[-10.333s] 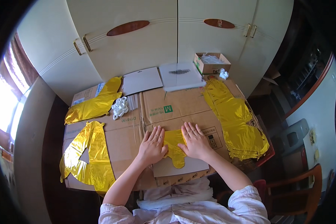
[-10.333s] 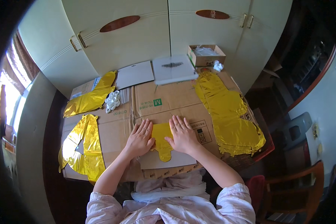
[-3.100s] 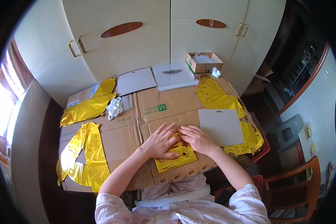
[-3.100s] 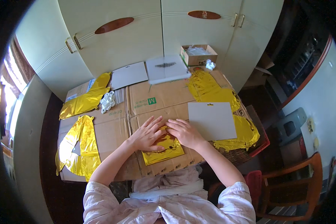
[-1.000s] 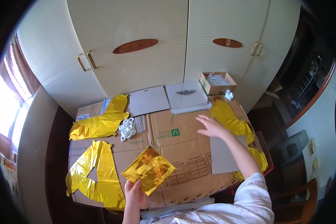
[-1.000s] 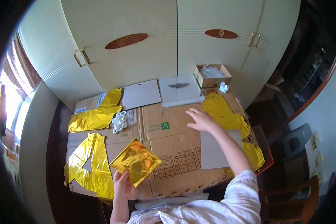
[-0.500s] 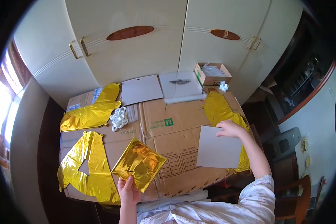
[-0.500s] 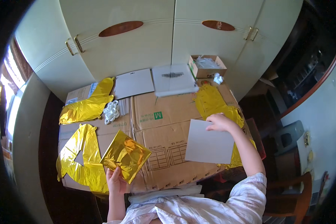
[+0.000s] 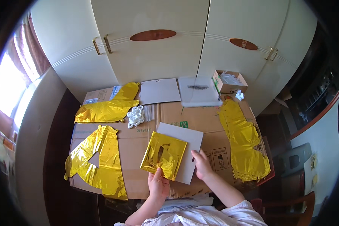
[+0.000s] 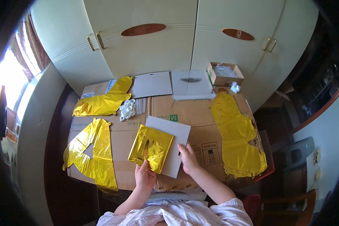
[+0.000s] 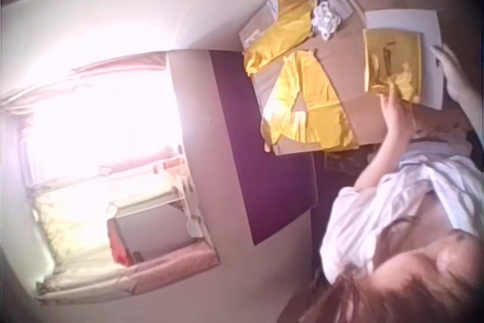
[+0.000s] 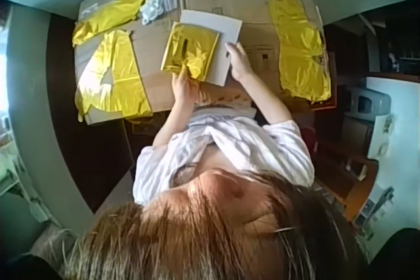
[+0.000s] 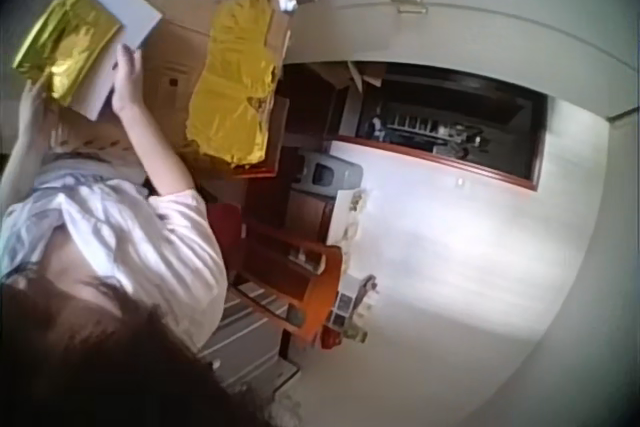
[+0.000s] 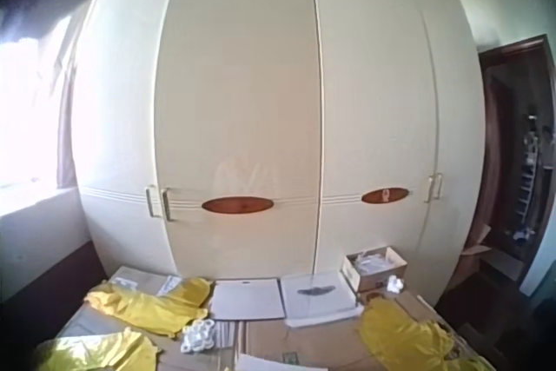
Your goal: Folding gold foil packets and placing them into cardboard sleeves at a workstation.
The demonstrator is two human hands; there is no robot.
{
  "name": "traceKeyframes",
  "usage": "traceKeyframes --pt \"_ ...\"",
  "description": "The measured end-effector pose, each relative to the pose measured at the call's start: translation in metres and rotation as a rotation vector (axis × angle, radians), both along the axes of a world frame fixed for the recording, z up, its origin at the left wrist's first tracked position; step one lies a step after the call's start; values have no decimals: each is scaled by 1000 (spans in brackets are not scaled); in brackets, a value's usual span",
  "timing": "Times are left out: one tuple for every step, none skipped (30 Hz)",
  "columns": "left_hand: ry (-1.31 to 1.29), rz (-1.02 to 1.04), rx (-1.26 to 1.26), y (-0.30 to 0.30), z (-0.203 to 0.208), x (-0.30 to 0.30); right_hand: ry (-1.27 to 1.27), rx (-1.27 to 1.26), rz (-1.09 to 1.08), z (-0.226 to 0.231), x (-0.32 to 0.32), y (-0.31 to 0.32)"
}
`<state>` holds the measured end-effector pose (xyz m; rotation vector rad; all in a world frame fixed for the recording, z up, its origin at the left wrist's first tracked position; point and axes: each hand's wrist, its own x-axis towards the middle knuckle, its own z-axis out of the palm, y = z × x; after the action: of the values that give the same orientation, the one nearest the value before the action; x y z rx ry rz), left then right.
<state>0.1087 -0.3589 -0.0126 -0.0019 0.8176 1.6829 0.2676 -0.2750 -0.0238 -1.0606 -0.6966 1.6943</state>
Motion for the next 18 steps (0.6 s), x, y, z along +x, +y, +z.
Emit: traceKeyframes --pt "6 12 -4 0 0 3 -83 -91 -8 10 -6 -5" --pt "5 18 -9 0 -1 6 -91 -23 3 8 -8 -7" --pt "4 25 -13 0 -1 9 -99 47 14 5 -10 -9" --pt "-5 22 -24 0 0 11 -90 45 52 7 -10 -8" --pt "-7 12 -28 -1 -1 14 -83 42 91 9 -9 -7" --pt "-9 3 -33 -2 -1 16 -76 39 131 10 -8 -6" --pt "-11 -6 -37 -2 -2 19 -65 39 125 7 -7 -5" --pt "-14 1 -17 -3 -1 21 -52 42 116 4 -5 -3" --pt "-20 -18 -62 -4 0 19 -40 44 108 2 -5 -2" --pt "-26 -37 -106 -5 0 15 -45 82 65 3 -5 -3" --pt "-33 -57 -151 -6 0 11 -44 82 62 3 -3 -2" --pt "-7 -68 -23 -10 -3 6 -44 82 59 2 -1 -1" --pt "-4 -73 15 -14 -1 -3 -44 82 56 2 2 0" --pt "62 -133 83 -18 -3 -16 -60 88 67 3 6 1" --pt "130 -194 153 -22 -6 -31 -58 91 85 6 10 1" --pt "268 -214 44 -25 -3 -44 -56 95 103 10 14 1" --pt "406 -233 -64 -28 -1 -57 -53 98 121 13 17 1" --pt "591 -245 -46 -28 -4 -72 -40 102 146 15 18 1"
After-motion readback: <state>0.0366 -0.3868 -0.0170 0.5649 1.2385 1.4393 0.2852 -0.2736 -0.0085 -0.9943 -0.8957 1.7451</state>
